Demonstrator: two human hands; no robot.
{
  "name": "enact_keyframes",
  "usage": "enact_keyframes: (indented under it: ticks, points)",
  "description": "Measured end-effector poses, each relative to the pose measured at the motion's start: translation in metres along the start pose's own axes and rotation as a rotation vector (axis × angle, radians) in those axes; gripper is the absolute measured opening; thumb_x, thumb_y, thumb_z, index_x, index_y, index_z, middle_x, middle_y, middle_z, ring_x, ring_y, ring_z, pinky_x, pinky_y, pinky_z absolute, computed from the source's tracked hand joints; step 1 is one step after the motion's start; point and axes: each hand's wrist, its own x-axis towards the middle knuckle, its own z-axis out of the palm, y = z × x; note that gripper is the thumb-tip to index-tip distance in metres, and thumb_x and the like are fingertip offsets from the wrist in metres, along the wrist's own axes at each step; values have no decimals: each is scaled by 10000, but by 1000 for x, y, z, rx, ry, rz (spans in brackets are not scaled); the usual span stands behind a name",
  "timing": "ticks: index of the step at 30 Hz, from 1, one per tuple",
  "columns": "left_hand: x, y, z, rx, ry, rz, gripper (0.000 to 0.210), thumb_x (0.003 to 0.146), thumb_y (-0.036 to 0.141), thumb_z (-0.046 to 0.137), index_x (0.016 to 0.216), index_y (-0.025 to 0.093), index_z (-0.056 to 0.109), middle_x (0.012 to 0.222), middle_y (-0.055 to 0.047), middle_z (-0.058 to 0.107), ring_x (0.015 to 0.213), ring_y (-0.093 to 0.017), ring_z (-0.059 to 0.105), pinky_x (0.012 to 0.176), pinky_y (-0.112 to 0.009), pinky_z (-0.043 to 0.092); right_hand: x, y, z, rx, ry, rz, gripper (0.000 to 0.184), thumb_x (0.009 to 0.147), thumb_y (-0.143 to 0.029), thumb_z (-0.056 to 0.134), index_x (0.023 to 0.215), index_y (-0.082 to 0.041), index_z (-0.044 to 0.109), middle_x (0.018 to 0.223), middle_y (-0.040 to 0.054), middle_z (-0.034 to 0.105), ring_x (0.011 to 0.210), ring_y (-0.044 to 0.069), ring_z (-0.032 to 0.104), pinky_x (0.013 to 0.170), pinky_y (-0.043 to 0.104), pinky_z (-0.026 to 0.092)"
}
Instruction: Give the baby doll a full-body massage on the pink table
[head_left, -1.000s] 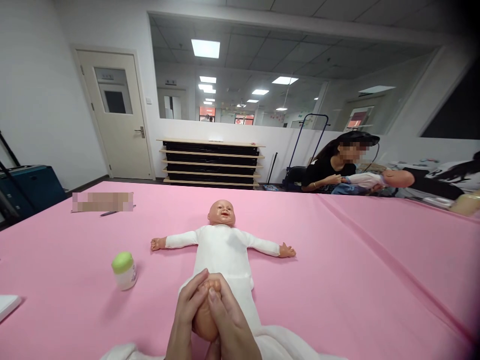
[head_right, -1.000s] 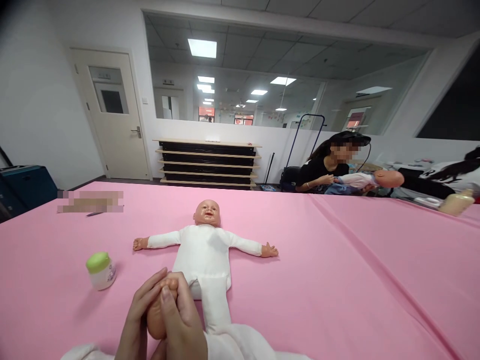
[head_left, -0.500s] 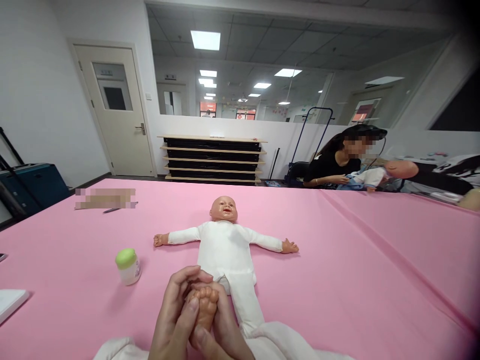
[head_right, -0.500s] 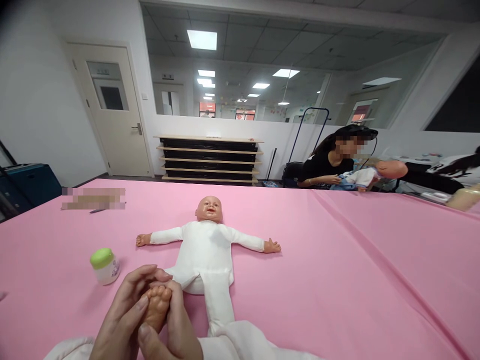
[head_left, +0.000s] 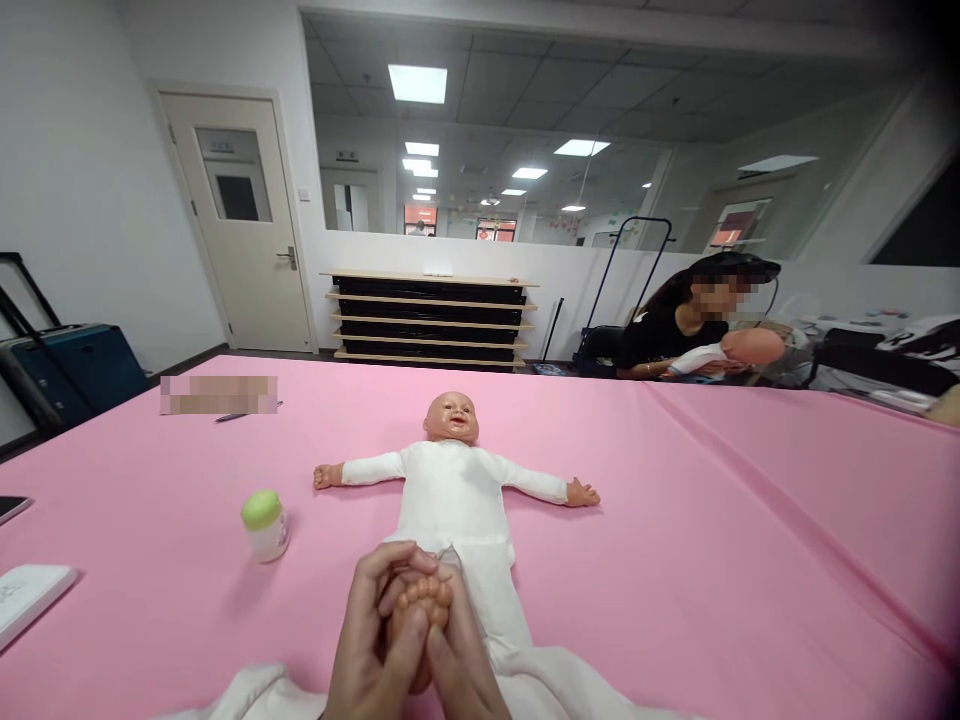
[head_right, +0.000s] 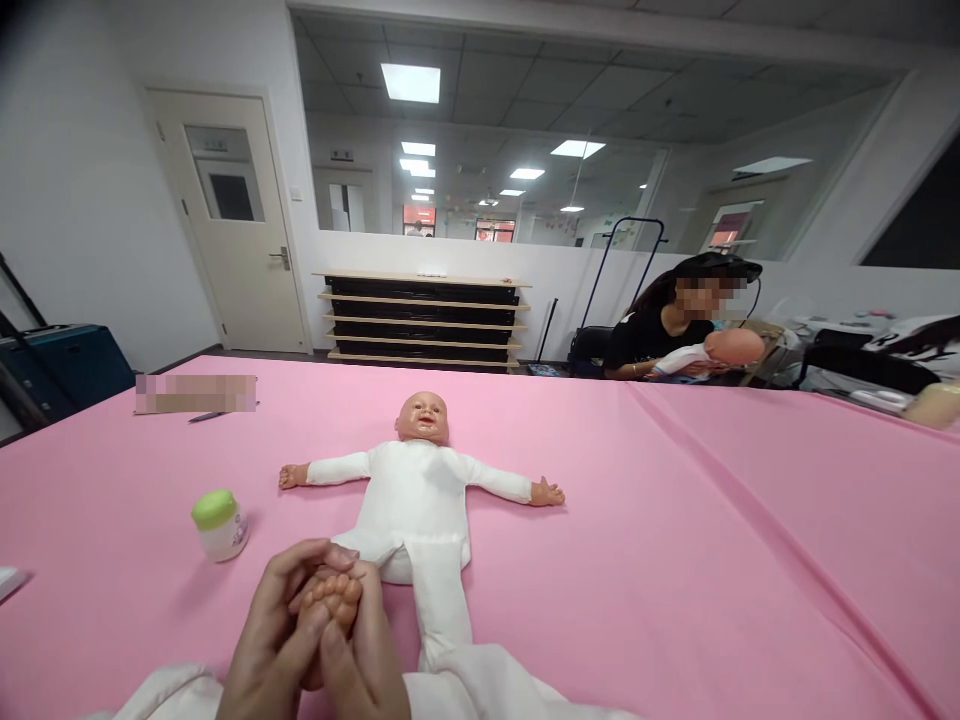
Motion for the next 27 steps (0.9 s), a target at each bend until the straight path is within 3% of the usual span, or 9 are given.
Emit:
enact_keyframes:
  ticks: [2,4,6,11,16,18,23,25,27]
  points:
    - [2,9,1,-73,-9,-162,273,791,372,550,1029,239,545,903,-44,599,854,-168,602,729,-254,531,-3,-1,1,-36,-35,-27,423,753,-557,539,1029,-245,469,975,75,519,920,184,515,849,327,428]
    - [2,14,1,-91,-26,-210,261,793,371,548,1012,229,551,905,-48,595,864,-168,598,732,-248,526,-3,-5,2,-59,-66,-39,384,775,-503,546,1034,-231,466,971,73,523,924,173,516,842,313,423]
    - [2,11,-1,-68,-22,-115,256,790,377,548,999,230,566,963,-65,588,934,-188,581,774,-272,518,1,-10,2,-16,-36,-4,333,790,-492,533,955,-206,490,881,55,533,852,157,529,789,296,429]
    - [-1,-9,-1,126,-153,316,415,688,256,654,1091,267,558,1133,-98,547,1093,-273,508,858,-390,480,15,-21,1,218,133,197,312,770,-461,568,690,-176,471,692,1,478,642,104,473,659,258,426]
    - [-1,-9,8,187,-99,420,382,721,209,602,1092,282,553,1042,-83,557,1021,-233,531,854,-360,471,13,-17,-1,281,216,227,341,741,-532,556,736,-193,517,764,32,500,742,153,501,687,287,445]
    - [1,-1,7,132,-126,341,305,745,223,586,1046,275,576,993,-69,567,978,-211,548,827,-327,488,8,-11,-2,189,177,158,375,734,-570,548,780,-199,519,784,30,486,755,148,492,713,287,441]
    - [10,21,-1,-106,-114,-175,180,820,306,523,988,247,550,940,-31,583,908,-157,573,788,-258,500,-1,-3,-4,-3,-98,-91,533,729,-459,620,1155,-216,411,1034,71,475,995,182,466,903,335,375]
    - [12,25,-2,-148,-149,-231,179,815,325,530,969,235,543,926,-29,583,907,-153,572,790,-246,497,-2,-3,-4,11,-100,-92,536,732,-447,622,1168,-221,405,1049,72,472,1008,184,462,891,326,381]
    - [12,24,-3,-133,-143,-187,167,837,312,497,980,240,543,954,-30,574,939,-147,559,808,-234,485,-1,-6,-3,34,-69,-17,441,754,-454,597,1094,-211,456,950,51,488,879,154,488,814,297,409]
